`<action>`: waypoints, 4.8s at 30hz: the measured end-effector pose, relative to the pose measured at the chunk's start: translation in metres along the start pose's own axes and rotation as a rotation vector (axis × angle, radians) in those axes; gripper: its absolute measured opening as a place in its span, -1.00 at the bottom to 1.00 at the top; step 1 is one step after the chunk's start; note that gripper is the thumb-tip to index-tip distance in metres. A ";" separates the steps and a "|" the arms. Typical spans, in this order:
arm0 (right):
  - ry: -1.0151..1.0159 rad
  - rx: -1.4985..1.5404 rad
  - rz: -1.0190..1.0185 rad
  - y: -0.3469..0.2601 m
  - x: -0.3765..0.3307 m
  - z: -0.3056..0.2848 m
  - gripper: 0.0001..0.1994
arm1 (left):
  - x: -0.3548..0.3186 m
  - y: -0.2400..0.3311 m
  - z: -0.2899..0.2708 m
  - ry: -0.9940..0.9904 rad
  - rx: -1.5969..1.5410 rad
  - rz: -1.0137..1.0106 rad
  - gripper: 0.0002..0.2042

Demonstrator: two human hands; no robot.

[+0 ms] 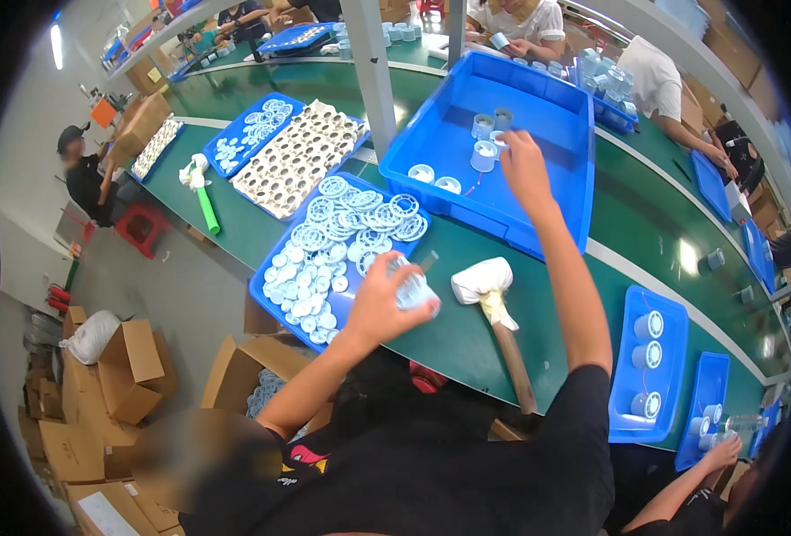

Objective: Assembling white plastic electronic components by attaching wires and using a rubber mallet at a factory workbench.

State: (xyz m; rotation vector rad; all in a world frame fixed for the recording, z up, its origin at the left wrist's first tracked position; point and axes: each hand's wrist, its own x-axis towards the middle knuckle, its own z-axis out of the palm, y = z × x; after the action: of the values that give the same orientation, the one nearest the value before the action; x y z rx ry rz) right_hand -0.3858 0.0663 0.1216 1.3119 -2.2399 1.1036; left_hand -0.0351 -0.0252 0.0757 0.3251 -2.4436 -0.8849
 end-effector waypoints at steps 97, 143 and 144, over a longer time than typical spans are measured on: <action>-0.445 -0.403 -0.442 -0.179 -0.137 0.049 -0.80 | -0.083 -0.021 0.044 0.172 -0.150 0.006 -0.31; -0.372 -0.416 -0.169 -0.213 -0.210 0.040 -0.79 | -0.091 -0.022 0.048 0.178 -0.205 -0.075 -0.27; -0.345 -0.317 -0.139 -0.214 -0.211 0.039 -0.80 | -0.091 -0.023 0.047 0.181 -0.203 -0.064 -0.28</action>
State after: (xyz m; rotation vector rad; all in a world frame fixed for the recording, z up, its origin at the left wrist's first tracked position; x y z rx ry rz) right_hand -0.0906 0.1028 0.0669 1.5800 -2.3873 0.4745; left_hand 0.0172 0.0172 -0.0052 0.3925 -2.1679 -1.0719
